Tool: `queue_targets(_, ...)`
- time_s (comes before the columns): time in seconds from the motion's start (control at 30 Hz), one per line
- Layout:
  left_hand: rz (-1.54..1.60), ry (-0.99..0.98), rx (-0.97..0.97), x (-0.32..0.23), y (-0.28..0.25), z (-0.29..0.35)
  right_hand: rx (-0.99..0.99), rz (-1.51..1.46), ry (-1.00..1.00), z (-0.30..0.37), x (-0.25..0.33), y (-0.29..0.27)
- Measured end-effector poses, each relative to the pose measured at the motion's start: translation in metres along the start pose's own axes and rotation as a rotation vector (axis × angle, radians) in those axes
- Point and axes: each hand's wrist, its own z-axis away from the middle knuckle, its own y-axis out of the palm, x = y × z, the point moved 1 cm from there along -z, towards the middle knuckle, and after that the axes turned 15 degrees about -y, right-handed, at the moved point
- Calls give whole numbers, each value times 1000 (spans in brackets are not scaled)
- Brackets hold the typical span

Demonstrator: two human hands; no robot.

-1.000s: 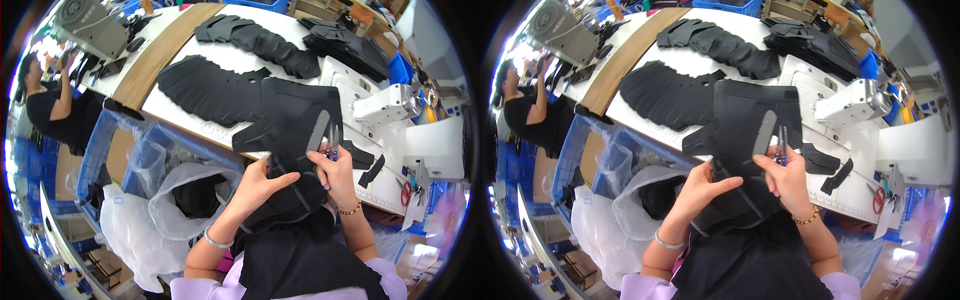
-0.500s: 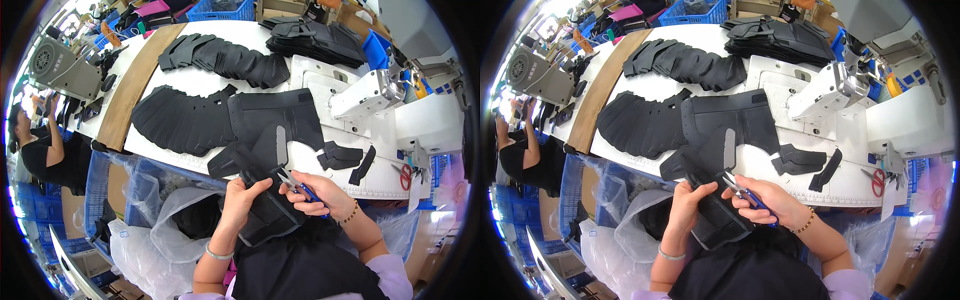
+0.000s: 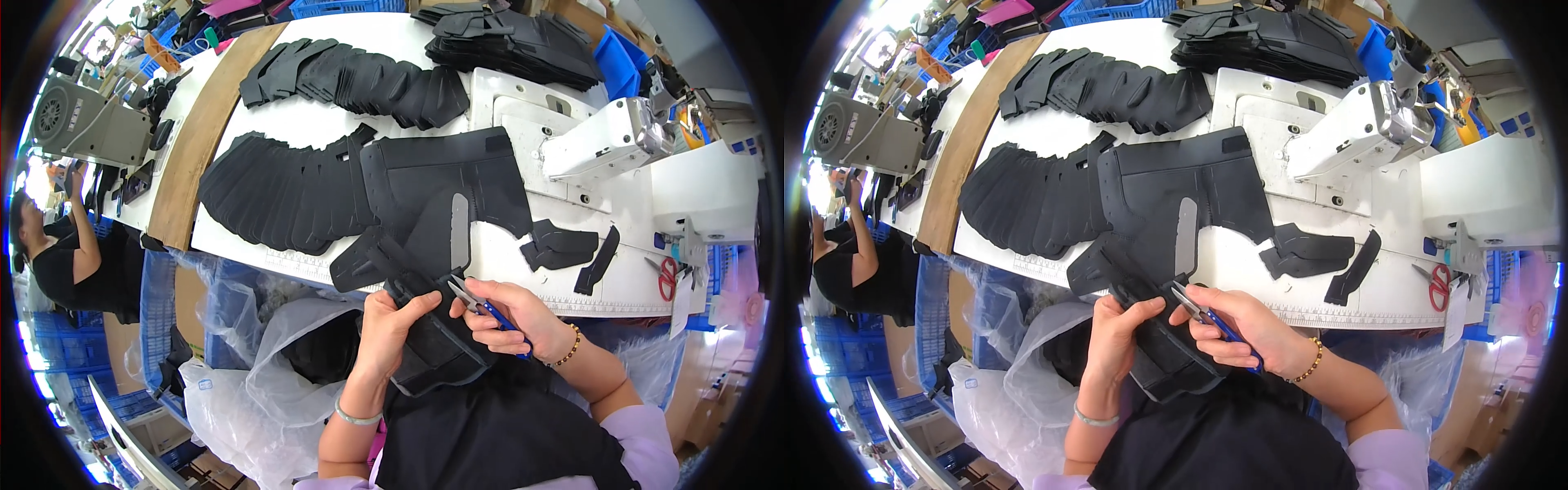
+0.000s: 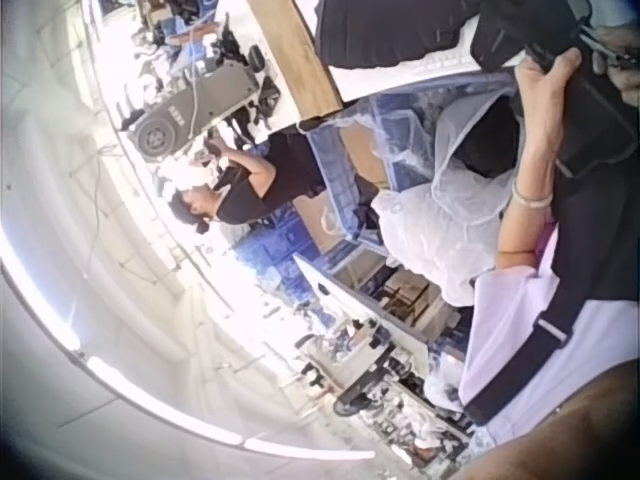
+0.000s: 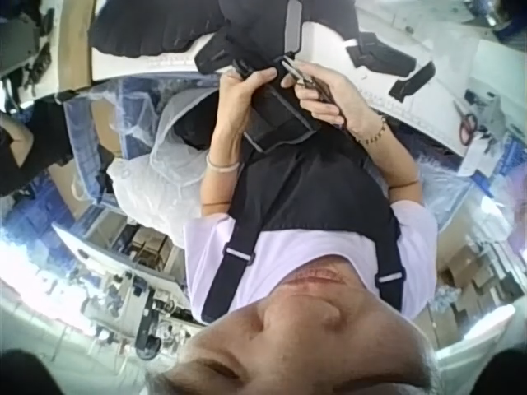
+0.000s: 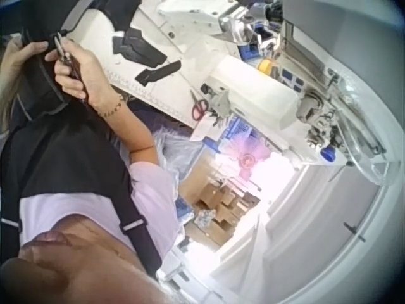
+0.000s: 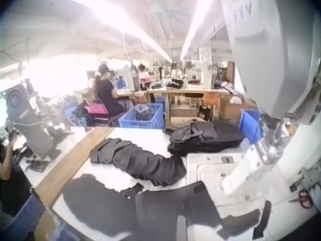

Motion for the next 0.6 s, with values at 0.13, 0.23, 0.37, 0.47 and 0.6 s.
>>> queue_targets(0.13, -19, -7, 21, -2, -2, 1, -51, 26, 19, 0, -3, 2)
queue_targets(0.23, -28, -19, 22, 0, -3, 3, -52, -3, 20, 1, -8, 0)
queue_targets(0.37, -26, -25, 19, 3, -7, 1, -54, 40, -41, -2, -13, -1)
queue_targets(0.47, -10, -39, 11, 3, -8, 2, -38, 81, -46, -1, -10, -2)
queue_targets(0.6, -12, -37, 3, 3, -8, 0, 15, 155, 21, 2, -1, 1)
